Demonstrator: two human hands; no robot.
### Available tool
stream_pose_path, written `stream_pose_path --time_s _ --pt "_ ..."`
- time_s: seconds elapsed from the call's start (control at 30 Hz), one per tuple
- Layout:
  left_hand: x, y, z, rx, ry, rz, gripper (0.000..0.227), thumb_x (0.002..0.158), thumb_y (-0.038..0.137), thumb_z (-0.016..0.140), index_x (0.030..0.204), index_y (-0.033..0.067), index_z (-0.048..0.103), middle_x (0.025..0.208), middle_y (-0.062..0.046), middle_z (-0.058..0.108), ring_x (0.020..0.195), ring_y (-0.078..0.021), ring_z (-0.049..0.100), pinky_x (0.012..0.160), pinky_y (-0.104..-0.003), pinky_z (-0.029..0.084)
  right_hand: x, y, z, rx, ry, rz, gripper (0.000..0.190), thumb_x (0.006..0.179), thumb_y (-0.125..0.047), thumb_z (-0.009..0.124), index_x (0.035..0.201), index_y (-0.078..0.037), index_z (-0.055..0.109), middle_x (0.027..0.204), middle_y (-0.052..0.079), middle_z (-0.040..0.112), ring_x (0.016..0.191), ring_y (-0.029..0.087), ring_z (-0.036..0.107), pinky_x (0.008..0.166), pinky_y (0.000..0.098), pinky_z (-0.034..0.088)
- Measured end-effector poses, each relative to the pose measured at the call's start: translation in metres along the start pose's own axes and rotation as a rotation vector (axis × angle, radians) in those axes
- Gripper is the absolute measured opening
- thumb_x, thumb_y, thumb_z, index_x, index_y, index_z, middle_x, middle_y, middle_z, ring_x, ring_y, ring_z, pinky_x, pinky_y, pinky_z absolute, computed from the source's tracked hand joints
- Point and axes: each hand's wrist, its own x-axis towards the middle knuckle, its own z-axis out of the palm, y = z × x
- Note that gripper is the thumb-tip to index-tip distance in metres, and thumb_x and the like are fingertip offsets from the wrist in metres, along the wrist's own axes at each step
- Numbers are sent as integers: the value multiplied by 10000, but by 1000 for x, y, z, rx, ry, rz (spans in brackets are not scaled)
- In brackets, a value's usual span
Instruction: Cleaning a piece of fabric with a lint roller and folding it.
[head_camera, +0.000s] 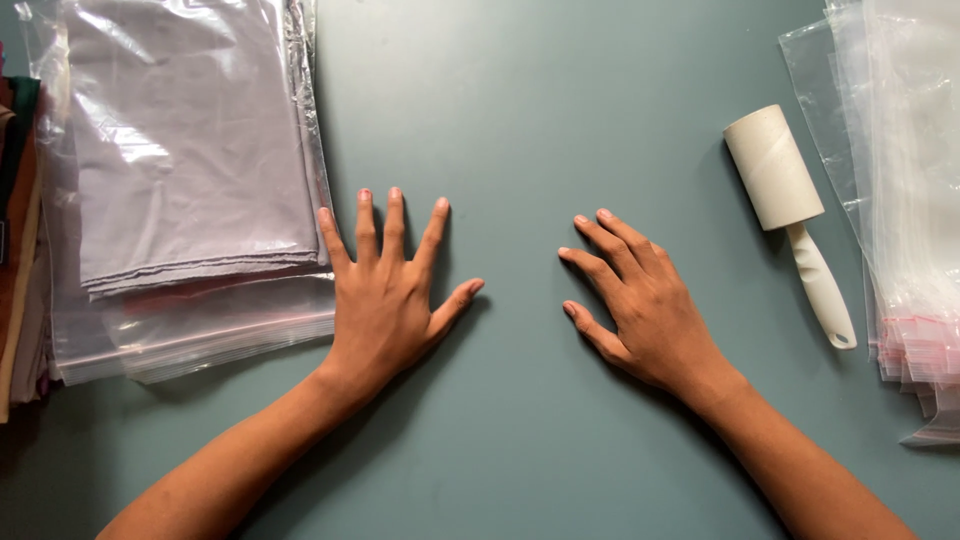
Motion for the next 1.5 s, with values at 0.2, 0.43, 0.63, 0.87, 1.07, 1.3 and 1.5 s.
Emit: stream_pose_path --time_s 0.2,0.43,0.63,0.87,1.07,1.3,1.5 --pt "-2 -13 5 45 66 -59 698 1046 543 573 1566 79 530 1546 -314 471 1462 -546 311 1162 -766 194 -1 0 1 -1 14 -18 451 981 -323 626 1371 -101 581 1540 132 511 1463 321 449 1030 468 472" --pt "-2 -36 -9 227 24 -162 745 995 -75 559 1717 91 481 1658 -312 153 1420 -666 181 1114 -846 238 -2 1 2 -8 0 -11 452 987 -331 616 1376 -104 579 1551 127 502 1469 316 440 1018 472 476" --pt "-16 -64 7 515 -165 -292 689 989 165 504 1667 143 383 1562 -244 494 1291 -461 572 950 -534 511 -2 1 3 -3 7 -11 448 985 -332 618 1373 -109 586 1549 123 507 1468 313 446 1028 474 476" --pt "-12 -81 -10 536 -285 -220 994 751 114 705 1665 137 315 1559 -108 501 1267 -315 581 762 -325 586 -3 2 2 9 0 -13 448 992 -328 611 1377 -102 580 1550 131 502 1474 319 436 1049 475 468" --pt "-9 -84 -17 562 -331 -256 1004 711 135 731 1634 123 337 1548 -28 519 1274 -210 590 516 -269 598 -2 3 3 4 2 -19 450 990 -328 615 1379 -105 577 1554 129 499 1475 316 435 1051 471 466" --pt "-9 -37 -31 88 -71 -46 897 934 611 632 1613 66 415 1593 -336 402 1439 -493 450 1220 -567 297 -1 0 3 -11 9 -5 451 972 -326 627 1368 -112 588 1545 126 510 1468 313 442 1022 461 464" --pt "-13 11 -6 0 -53 213 606 958 487 637 1446 138 555 1445 -181 546 1283 -365 562 1032 -470 469 0 -2 2 -39 18 -21 448 973 -317 632 1366 -107 587 1544 136 515 1466 318 451 1023 460 470"
